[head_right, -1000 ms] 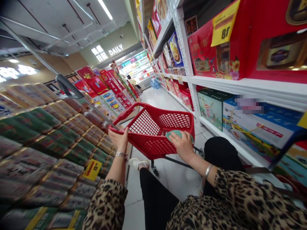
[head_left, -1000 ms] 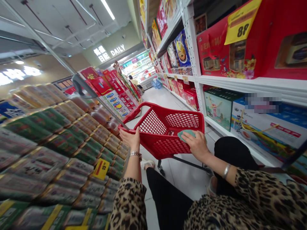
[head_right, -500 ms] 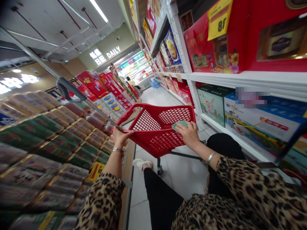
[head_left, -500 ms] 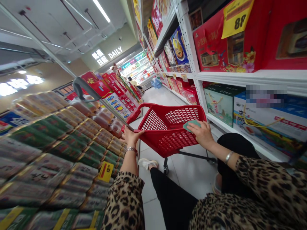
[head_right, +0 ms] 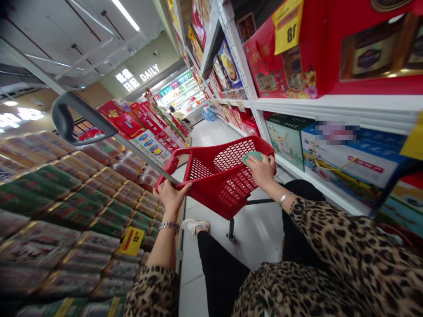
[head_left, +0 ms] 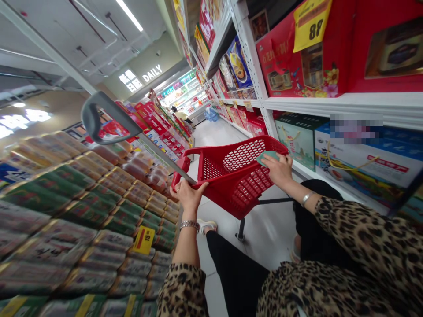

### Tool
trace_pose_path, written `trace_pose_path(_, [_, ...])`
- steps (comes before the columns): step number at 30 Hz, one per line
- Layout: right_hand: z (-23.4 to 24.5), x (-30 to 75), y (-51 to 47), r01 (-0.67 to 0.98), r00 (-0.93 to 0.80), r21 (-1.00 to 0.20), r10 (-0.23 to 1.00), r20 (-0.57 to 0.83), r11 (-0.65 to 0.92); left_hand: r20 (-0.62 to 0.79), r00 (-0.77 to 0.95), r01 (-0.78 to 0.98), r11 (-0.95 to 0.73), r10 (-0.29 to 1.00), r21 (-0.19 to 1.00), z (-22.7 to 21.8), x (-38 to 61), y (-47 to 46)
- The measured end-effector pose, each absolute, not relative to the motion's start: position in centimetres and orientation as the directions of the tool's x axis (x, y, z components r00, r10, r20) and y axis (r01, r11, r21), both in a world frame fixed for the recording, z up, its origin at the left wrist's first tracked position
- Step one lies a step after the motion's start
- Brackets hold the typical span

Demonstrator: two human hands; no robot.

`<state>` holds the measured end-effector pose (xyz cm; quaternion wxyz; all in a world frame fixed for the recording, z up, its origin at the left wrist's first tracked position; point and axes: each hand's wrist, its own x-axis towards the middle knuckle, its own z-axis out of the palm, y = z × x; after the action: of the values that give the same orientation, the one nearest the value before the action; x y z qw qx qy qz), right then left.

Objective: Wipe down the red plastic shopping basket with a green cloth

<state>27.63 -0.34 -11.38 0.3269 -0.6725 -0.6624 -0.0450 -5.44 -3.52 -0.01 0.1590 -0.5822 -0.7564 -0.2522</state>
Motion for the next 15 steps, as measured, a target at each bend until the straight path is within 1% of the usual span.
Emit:
trace_pose_path(4, [-10.5,22.9,-2.6,0.911,-0.048,-0.325,0.849,0.527,0.253,0.569,-0.254,0.965,0.168,0.782,0.2,-0.5,-4.0,-4.4])
trace_pose_path(6, [-10.2,19.9,-3.9,0.879,-0.153,-0.292,0.802,0.577,0.378,0.589,-0.248,0.967,0.157,0.769,0.203,-0.6,-3.3,-5.0])
trace_pose_path(8, [-9.9,17.1,-5.0,0.834,-0.22,-0.26,0.726,0.652,0.486,0.609,-0.243,0.968,0.147,0.755,0.204,-0.8,-2.7,-5.6])
trace_pose_path(11, [-10.0,14.5,-5.8,0.788,-0.231,-0.215,0.601,0.765,0.577,0.638,-0.232,0.971,0.136,0.734,0.197,-1.0,-2.1,-6.6])
trace_pose_path(15, [-10.8,14.6,-6.0,0.768,-0.226,-0.149,0.481,0.847,0.623,0.655,-0.22,0.974,0.124,0.723,0.19,-1.2,-2.2,-8.0])
